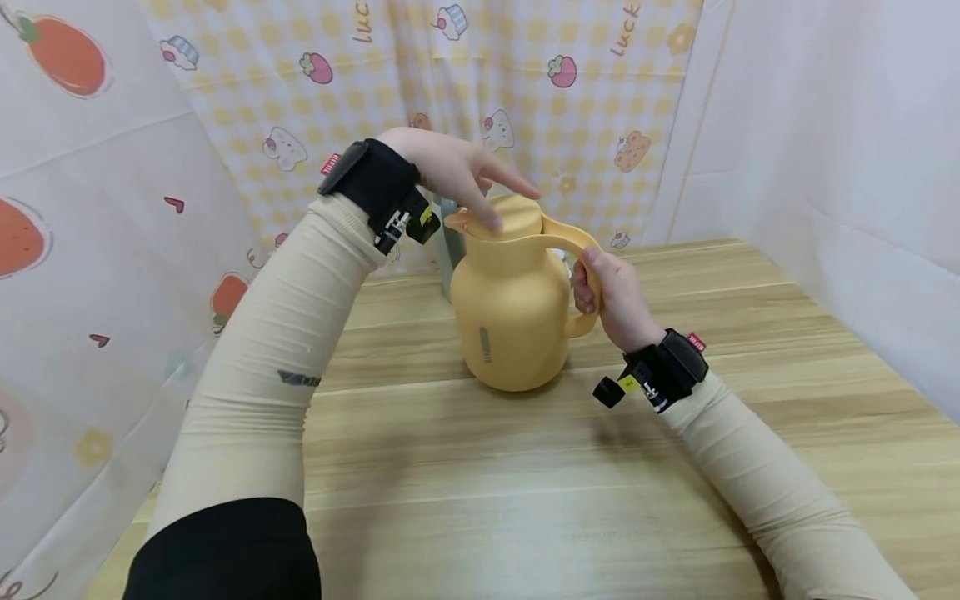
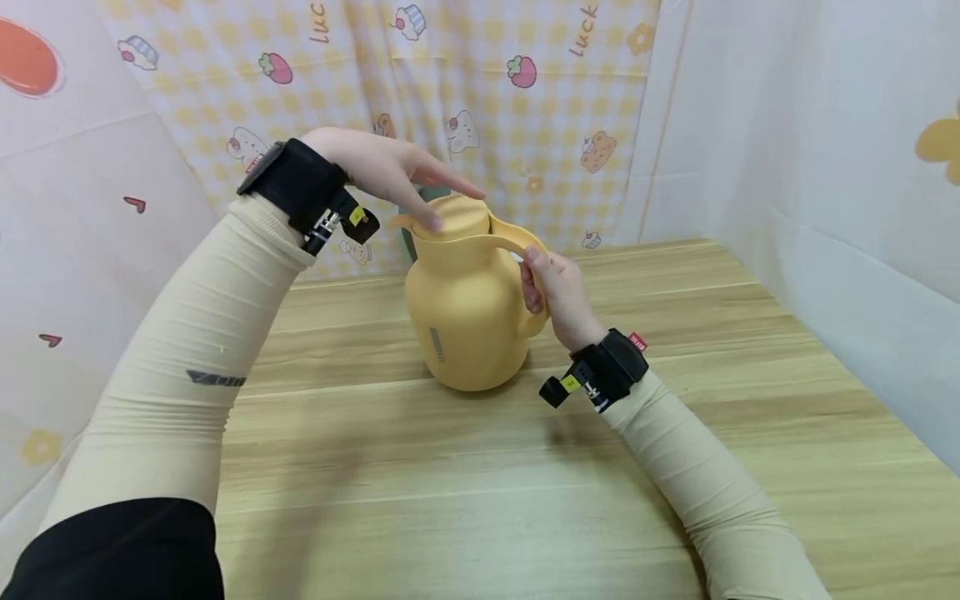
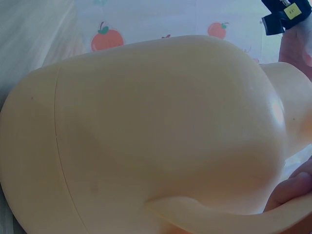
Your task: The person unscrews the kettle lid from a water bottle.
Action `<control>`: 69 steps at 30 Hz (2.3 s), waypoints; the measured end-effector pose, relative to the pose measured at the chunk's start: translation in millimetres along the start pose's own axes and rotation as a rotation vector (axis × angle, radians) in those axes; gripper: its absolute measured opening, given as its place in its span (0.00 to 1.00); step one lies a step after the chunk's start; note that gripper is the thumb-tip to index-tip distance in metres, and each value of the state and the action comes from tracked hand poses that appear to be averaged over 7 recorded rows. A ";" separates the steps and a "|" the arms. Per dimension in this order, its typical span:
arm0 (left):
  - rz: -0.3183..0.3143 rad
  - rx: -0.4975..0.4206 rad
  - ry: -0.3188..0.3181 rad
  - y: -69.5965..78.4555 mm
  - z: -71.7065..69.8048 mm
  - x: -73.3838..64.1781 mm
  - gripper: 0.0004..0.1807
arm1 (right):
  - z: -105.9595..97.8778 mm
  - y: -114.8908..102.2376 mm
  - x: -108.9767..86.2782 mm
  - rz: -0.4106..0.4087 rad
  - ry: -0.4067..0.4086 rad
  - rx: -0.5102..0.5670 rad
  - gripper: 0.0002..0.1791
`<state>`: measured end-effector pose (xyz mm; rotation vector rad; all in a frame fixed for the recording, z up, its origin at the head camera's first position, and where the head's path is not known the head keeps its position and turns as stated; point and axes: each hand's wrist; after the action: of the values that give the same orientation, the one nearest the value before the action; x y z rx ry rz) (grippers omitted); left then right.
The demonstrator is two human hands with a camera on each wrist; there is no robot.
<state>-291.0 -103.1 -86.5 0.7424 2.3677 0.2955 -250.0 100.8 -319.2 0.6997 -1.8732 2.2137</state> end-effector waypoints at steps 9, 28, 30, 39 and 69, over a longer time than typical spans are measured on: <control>-0.040 0.032 -0.002 4.2 1.4 8.1 0.37 | 2.6 -1.7 6.0 -0.027 -0.001 -0.012 0.24; -0.157 0.127 0.256 23.0 19.0 14.1 0.34 | 5.0 -3.0 0.1 0.000 0.050 0.006 0.23; -0.182 0.151 0.295 24.6 21.7 14.1 0.35 | 5.4 -3.6 -0.4 0.006 0.051 0.005 0.24; -0.182 0.345 0.543 27.0 36.3 22.9 0.29 | 6.9 -3.0 -2.3 0.001 0.067 -0.010 0.24; -0.309 0.459 0.730 30.9 56.3 36.0 0.39 | 20.5 -9.0 -17.4 -0.003 -0.076 -0.052 0.21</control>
<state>-265.1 -55.8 -136.5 0.4939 3.2596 -0.1532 -225.9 86.0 -316.8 0.7882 -1.9559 2.1575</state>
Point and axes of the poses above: each hand's wrist, its own x-axis towards the middle knuckle, its own z-axis out of the palm, y = z × x, and after that the axes turned 9 degrees about -x, right-handed
